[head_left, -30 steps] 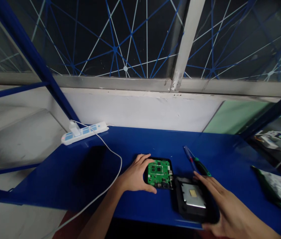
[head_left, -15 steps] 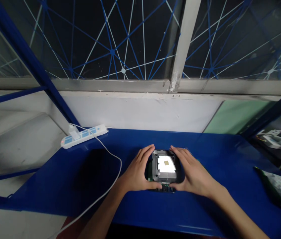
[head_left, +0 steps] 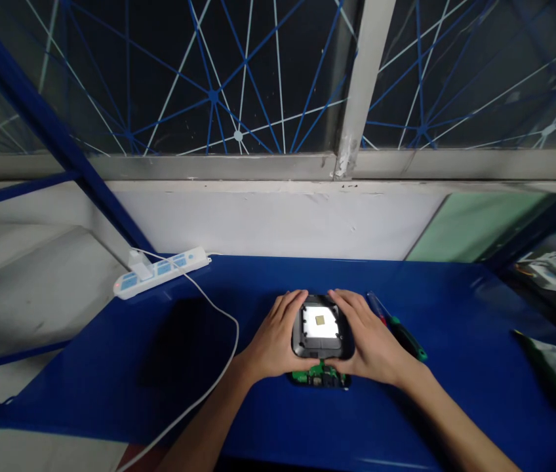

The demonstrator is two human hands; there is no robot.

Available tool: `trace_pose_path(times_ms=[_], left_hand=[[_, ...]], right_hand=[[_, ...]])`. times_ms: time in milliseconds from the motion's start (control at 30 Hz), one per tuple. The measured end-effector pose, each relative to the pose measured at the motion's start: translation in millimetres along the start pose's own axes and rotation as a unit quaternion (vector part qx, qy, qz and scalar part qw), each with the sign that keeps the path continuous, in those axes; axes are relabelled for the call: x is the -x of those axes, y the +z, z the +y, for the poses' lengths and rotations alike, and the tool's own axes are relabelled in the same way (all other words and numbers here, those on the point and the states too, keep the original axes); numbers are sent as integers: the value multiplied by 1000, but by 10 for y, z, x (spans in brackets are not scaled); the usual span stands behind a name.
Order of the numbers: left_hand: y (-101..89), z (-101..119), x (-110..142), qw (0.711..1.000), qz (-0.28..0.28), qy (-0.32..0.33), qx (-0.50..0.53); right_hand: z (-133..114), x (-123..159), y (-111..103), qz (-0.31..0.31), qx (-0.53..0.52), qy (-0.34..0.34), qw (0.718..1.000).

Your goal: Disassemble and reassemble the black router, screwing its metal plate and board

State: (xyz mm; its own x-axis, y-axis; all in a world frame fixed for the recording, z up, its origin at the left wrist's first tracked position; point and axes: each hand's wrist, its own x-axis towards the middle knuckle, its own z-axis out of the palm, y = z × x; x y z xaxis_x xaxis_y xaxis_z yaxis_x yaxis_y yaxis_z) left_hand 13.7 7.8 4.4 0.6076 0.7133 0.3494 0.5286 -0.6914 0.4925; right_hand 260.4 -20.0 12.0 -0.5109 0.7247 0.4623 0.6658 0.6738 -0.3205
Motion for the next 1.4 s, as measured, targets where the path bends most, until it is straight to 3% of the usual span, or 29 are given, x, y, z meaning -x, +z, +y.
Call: trace_pose_path(times_ms=[267, 467, 1233, 1400], left_hand=[[2, -58, 27, 997, 14, 9, 74], [4, -66, 26, 995, 27, 40, 83], [-11, -38, 33, 999, 9, 24, 23], [-42, 9, 28, 998, -15, 34, -46]], right_hand=[[27, 115, 8, -47, -55, 31, 997], [11, 114, 2, -42, -77, 45, 995], [84, 119, 42, -19, -57, 35, 998], [59, 115, 72, -9, -63, 23, 998]])
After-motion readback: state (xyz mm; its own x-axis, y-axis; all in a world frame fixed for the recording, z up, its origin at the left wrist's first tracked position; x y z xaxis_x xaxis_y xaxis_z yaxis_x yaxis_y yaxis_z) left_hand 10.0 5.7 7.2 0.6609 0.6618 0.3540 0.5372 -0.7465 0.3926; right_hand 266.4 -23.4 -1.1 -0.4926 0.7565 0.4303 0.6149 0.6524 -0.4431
